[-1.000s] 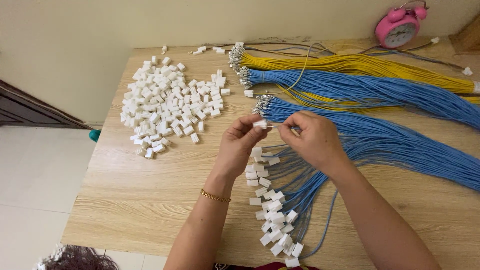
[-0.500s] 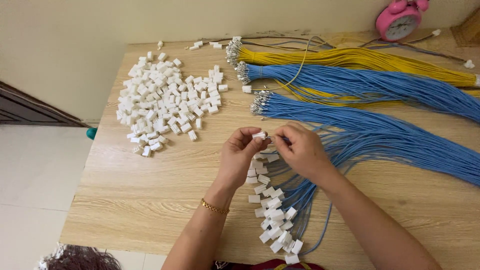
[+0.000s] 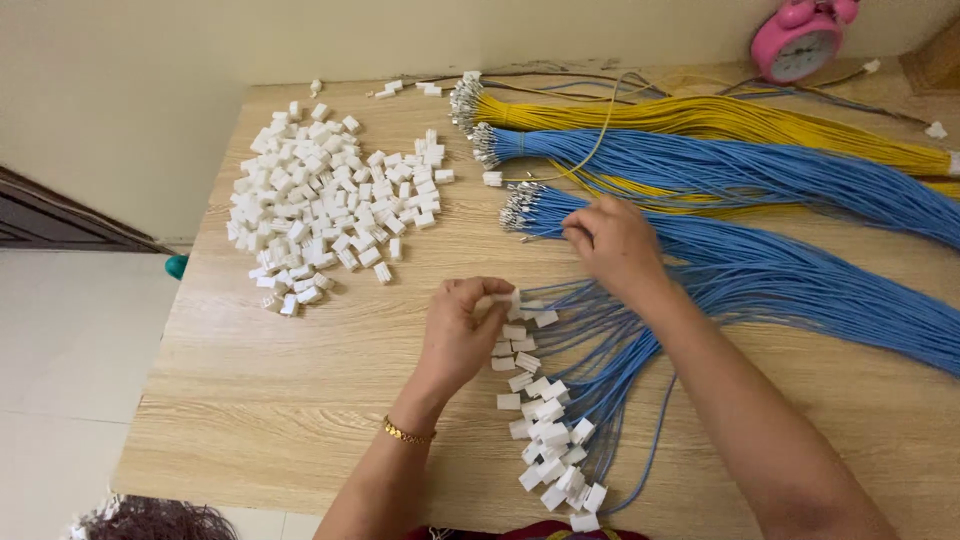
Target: Assembling white plastic connectors onto the ends of blue wires.
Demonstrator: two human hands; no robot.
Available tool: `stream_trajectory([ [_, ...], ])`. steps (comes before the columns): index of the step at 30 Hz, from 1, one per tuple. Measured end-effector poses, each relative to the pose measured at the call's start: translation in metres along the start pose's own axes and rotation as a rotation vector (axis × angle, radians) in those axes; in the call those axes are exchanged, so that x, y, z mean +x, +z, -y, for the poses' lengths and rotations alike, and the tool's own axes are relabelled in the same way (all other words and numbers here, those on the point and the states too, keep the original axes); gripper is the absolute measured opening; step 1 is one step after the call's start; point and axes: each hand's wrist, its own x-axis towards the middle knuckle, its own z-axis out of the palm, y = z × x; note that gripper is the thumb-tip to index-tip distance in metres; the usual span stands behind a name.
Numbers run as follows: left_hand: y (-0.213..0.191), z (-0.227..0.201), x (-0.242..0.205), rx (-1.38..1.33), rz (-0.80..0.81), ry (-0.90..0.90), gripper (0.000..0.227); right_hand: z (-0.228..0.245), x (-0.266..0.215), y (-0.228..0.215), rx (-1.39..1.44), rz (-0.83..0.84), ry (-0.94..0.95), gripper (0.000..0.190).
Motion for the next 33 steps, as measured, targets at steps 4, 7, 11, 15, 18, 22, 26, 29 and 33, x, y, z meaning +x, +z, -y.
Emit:
stream_trajectory([
  [4, -0.005, 0.007, -0.001, -0.138, 0.072, -0.167, 0.015, -0.009, 0.008, 0.007, -0.08, -0.007, -0.112, 0.013],
  [7, -0.018, 0.023, 0.0, -0.1, 0.049, -0.178, 0.016, -0.017, 0.008, 0.018, -0.236, 0.024, -0.087, 0.01],
  [11, -0.04, 0.053, 0.007, 0.453, -0.179, -0.075, 0.025, -0.019, 0.007, 0.019, -0.22, -0.031, -0.084, 0.01],
  [15, -0.061, 0.062, 0.011, 0.713, -0.401, -0.146, 0.039, -0.021, 0.011, 0.008, -0.086, -0.072, -0.09, 0.012],
  [18, -0.065, 0.067, 0.011, 0.683, -0.357, -0.287, 0.039, -0.004, 0.008, -0.026, 0.22, -0.05, 0.112, 0.016],
  [22, -0.063, 0.087, 0.01, 0.679, -0.276, -0.374, 0.032, 0.01, -0.002, -0.055, 0.44, -0.089, 0.209, 0.017],
  [26, -0.058, 0.094, 0.009, 0.646, -0.271, -0.291, 0.026, 0.026, -0.015, -0.076, 0.487, -0.046, 0.149, 0.017],
  [29, -0.058, 0.07, 0.019, 0.295, -0.229, -0.349, 0.031, 0.035, -0.021, -0.078, 0.453, 0.015, 0.153, 0.015],
  [33, -0.025, 0.062, 0.03, -0.574, -0.106, -0.456, 0.041, 0.048, -0.022, -0.072, 0.459, 0.031, 0.113, 0.015],
])
